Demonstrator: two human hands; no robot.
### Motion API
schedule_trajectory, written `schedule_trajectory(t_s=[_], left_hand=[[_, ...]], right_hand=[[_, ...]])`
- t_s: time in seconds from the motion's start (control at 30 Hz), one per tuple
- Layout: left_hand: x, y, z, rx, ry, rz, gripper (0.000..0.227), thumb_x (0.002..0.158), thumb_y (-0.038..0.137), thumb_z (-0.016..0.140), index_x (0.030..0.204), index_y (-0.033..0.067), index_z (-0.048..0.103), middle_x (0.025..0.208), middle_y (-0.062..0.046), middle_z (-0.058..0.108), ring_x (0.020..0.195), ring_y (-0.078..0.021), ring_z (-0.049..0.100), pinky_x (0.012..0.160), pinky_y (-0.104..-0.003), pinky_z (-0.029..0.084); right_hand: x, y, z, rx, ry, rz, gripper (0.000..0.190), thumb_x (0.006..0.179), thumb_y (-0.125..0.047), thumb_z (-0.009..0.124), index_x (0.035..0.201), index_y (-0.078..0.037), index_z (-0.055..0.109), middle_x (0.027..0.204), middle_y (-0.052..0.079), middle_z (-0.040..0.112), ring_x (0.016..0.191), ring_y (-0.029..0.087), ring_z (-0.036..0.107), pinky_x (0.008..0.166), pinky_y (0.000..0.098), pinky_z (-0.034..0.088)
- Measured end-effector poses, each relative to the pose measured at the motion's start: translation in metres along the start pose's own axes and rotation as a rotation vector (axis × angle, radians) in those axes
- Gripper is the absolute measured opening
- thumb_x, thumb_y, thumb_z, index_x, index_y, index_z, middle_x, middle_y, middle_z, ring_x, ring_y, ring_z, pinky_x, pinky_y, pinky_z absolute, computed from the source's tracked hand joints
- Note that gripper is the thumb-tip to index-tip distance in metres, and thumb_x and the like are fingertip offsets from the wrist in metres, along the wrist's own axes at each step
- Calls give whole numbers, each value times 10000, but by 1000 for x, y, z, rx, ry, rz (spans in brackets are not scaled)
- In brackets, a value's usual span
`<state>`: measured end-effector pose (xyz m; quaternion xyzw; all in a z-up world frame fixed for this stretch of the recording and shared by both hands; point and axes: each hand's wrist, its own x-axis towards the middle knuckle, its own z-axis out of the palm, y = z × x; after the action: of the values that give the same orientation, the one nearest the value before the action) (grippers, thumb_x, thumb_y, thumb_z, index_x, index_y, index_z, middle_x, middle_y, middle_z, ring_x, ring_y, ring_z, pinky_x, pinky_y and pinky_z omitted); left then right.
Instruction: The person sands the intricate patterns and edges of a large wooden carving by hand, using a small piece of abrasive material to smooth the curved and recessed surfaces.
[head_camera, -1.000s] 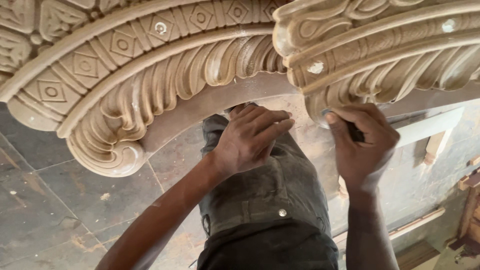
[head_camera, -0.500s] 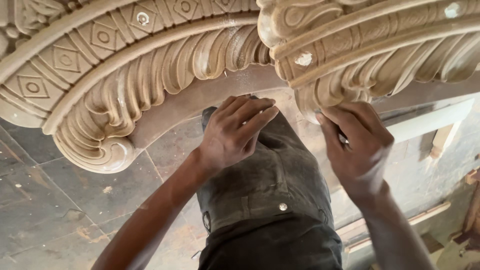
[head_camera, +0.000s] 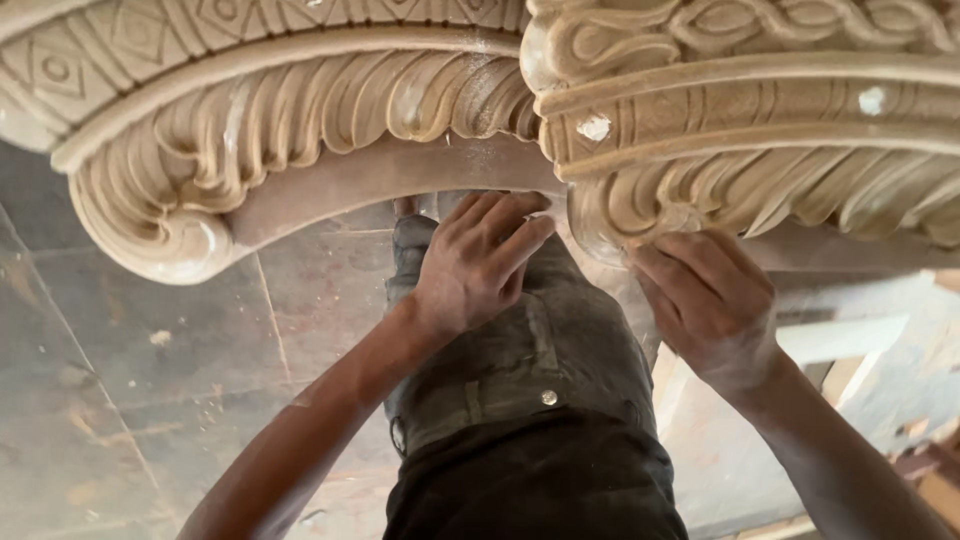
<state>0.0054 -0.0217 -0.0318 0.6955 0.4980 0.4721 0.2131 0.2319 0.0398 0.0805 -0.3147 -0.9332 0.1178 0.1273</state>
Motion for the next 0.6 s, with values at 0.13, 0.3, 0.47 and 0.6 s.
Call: schedule_trajectory(t_s=[0.13,0.3,0.47,0.6], left_hand=[[-8,25,6,19,12,-108,249,858,-47,648,1087,37,599,1176,-153,641,1098,-348,655,935,-468,537],[-13,49,27,57,41,-154,280,855,-51,644,1120,32,613,1195,-154,635,1094,-330,659,947,-472,529],[-11,58,33,112,98,-160,305,870,-41,648,1163,31,608,1204,-152,626,1115,-327,651,985,-477,521],[-17,65,33,114,114,-174,358,851,-61,631,1196,29,608,1219,-149,630,1096,-319,649,990,-467,520]], right_hand=[[4,23,30,51,83,-213,150,878,39,791,1012,-1,737,943,96,668,781,181,633,649,301,546],[-1,25,3,69,-19,-244,194,875,35,795,1053,33,717,977,103,668,828,215,658,727,323,590],[5,40,-3,87,-139,-311,163,874,17,792,1020,14,721,961,70,677,808,192,662,708,311,592],[12,43,5,183,-177,-218,124,922,-47,802,1035,-26,755,967,78,708,775,145,660,614,208,562]])
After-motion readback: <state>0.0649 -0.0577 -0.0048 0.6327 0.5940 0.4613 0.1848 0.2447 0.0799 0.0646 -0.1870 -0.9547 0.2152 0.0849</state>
